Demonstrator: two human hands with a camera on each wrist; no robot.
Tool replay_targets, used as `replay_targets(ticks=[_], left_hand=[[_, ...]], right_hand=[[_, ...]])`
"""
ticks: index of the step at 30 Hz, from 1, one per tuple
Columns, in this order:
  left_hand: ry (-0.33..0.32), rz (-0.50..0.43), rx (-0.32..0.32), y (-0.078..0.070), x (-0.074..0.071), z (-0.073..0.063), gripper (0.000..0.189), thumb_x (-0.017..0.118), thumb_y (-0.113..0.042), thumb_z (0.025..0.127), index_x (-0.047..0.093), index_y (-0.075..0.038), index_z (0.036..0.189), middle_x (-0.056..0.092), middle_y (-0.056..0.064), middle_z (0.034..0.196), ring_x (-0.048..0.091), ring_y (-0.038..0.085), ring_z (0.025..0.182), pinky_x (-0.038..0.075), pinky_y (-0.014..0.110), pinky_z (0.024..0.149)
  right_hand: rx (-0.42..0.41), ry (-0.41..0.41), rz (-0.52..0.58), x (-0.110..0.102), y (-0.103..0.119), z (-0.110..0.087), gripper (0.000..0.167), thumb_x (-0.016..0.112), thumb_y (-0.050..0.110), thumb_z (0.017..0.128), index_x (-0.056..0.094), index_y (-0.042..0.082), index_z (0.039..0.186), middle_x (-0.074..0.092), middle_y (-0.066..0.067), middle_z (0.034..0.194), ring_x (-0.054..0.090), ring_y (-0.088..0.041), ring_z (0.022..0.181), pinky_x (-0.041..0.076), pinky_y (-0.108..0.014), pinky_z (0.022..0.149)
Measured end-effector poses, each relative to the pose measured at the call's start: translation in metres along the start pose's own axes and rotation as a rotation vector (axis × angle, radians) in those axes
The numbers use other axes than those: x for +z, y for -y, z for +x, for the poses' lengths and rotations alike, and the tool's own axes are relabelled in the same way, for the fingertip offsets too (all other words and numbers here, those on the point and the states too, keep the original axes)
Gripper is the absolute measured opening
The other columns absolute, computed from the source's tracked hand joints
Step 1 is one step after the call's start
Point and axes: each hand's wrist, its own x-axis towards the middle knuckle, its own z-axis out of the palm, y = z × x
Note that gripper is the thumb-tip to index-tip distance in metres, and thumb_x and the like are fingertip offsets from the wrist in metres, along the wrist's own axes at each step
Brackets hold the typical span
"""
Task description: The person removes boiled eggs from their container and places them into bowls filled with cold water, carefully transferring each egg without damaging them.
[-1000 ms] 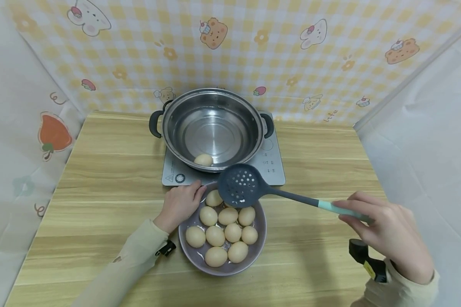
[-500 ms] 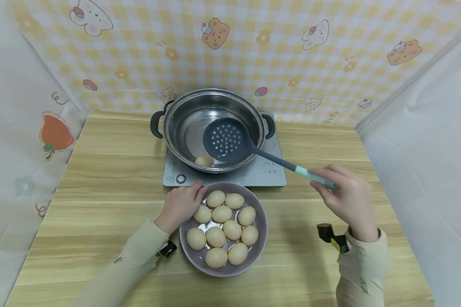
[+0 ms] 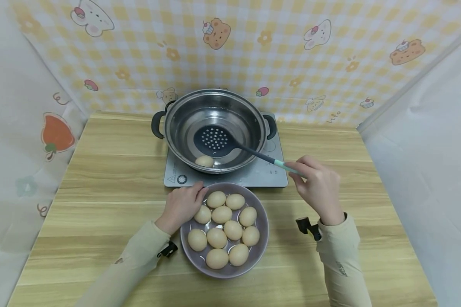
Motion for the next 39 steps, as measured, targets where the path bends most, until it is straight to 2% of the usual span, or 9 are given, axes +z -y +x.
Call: replay_targets(ticks=[3,11,26,30,36,39], left_hand=[[-0.001,0.004,-0.003,0.0,0.0,0.0,0.024,0.053,-0.027,0.091,0.05,-0.013,0.072,0.045,0.003,0.049,0.041,0.021,0.04,0.027,0.031,0.037],[0.005,0.009,-0.004,0.001,0.0,0.0,0.023,0.052,-0.028,0.092,0.052,-0.013,0.075,0.044,0.002,0.049,0.04,0.019,0.04,0.026,0.031,0.037],[0.002,0.002,0.0,0.0,-0.002,0.001,0.023,0.052,-0.027,0.092,0.051,-0.013,0.074,0.043,0.001,0.048,0.04,0.018,0.04,0.026,0.03,0.037],[-0.002,0.001,0.004,0.0,-0.001,0.001,0.023,0.052,-0.027,0.091,0.051,-0.013,0.074,0.043,0.001,0.047,0.04,0.019,0.04,0.026,0.031,0.037],[0.006,0.003,0.005,0.0,-0.001,0.0,0.022,0.053,-0.027,0.091,0.052,-0.013,0.074,0.043,0.001,0.048,0.04,0.019,0.04,0.026,0.03,0.037],[0.003,0.003,0.005,0.0,-0.001,0.0,0.023,0.053,-0.027,0.091,0.051,-0.013,0.074,0.043,0.001,0.048,0.039,0.019,0.04,0.026,0.031,0.037]], right_hand=[[-0.016,-0.008,-0.012,0.002,0.001,0.001,0.025,0.079,-0.001,0.063,0.073,0.011,0.084,0.059,0.001,0.07,0.041,-0.009,0.041,0.023,-0.022,0.038],[-0.029,0.03,-0.02,0.006,0.003,0.001,0.027,0.079,-0.003,0.06,0.073,0.011,0.083,0.059,0.002,0.071,0.042,-0.009,0.042,0.023,-0.021,0.038],[-0.045,0.095,0.038,0.009,0.011,0.004,0.023,0.079,0.002,0.063,0.074,0.012,0.084,0.061,0.002,0.071,0.042,-0.007,0.042,0.023,-0.021,0.038],[-0.037,0.124,0.061,0.01,0.012,0.004,0.024,0.08,0.003,0.063,0.073,0.012,0.085,0.061,0.002,0.072,0.043,-0.006,0.043,0.025,-0.021,0.038],[-0.014,0.16,0.075,0.009,0.013,0.003,0.035,0.084,0.001,0.054,0.073,0.012,0.085,0.061,0.001,0.072,0.047,-0.009,0.045,0.031,-0.023,0.039],[-0.01,0.174,0.075,0.009,0.013,0.003,0.033,0.083,0.001,0.056,0.073,0.011,0.085,0.061,0.0,0.072,0.047,-0.01,0.044,0.033,-0.024,0.04]])
